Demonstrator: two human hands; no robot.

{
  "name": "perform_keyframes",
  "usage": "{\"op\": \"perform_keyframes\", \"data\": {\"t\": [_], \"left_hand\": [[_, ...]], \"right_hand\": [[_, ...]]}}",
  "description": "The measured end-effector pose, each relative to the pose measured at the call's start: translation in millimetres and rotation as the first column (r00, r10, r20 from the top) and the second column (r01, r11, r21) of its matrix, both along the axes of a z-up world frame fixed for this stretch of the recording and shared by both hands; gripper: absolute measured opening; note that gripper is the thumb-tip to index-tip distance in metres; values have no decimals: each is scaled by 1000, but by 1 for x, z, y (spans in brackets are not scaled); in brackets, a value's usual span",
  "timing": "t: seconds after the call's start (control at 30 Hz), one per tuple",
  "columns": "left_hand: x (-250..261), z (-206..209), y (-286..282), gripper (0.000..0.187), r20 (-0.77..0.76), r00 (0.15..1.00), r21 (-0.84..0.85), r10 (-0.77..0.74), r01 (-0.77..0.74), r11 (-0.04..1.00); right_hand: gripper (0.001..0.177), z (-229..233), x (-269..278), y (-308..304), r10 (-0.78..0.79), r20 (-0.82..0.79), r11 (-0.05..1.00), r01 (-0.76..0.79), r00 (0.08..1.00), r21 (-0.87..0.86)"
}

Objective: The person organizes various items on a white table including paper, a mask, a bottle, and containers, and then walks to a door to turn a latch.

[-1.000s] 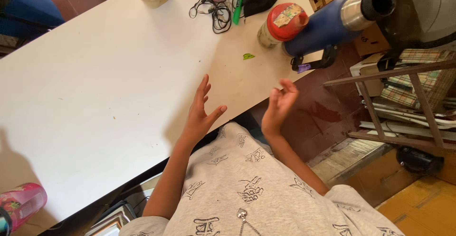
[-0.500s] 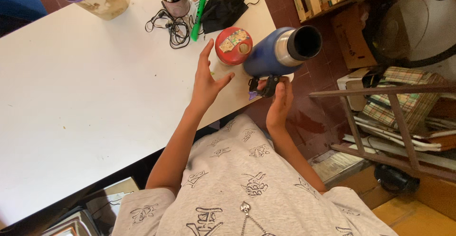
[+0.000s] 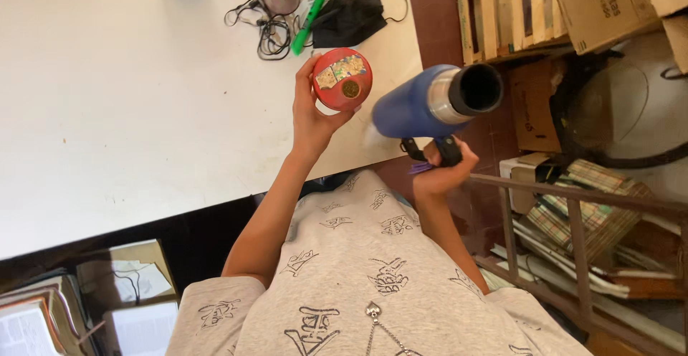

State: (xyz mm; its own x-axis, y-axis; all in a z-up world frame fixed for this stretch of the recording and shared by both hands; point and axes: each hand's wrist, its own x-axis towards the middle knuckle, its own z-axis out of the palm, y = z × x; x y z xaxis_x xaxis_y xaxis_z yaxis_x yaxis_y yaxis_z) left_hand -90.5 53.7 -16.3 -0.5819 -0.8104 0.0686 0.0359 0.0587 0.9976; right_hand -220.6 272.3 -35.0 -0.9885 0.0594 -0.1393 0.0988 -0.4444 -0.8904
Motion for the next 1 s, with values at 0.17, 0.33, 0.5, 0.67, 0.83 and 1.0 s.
{"op": "perform_keyframes", "data": {"t": [0.17,0.33,0.5,0.67,0.83,1.0], "left_hand": [[54,19,19,125,8,992,36,126,-127,991],[117,29,32,123,42,953,70,299,-301,951],[178,29,42,120,36,874,50,484,-485,873],[238,39,44,120,32,762,44,647,-647,761],[312,34,33,122,39,617,-15,786,-786,618],[404,35,-4,118,-24,489,-41,872,-872,488]], "right_hand": [[32,25,-2,1,-85,-130,972,111,988,206],[23,35,-12,-4,94,-210,969,-41,973,244],[18,45,-11,-36,258,-343,942,-156,903,297],[25,53,25,-97,378,-448,912,-241,810,332],[27,70,103,-163,510,-316,860,-465,800,211],[39,53,170,-235,763,45,645,-755,645,-115]]}}
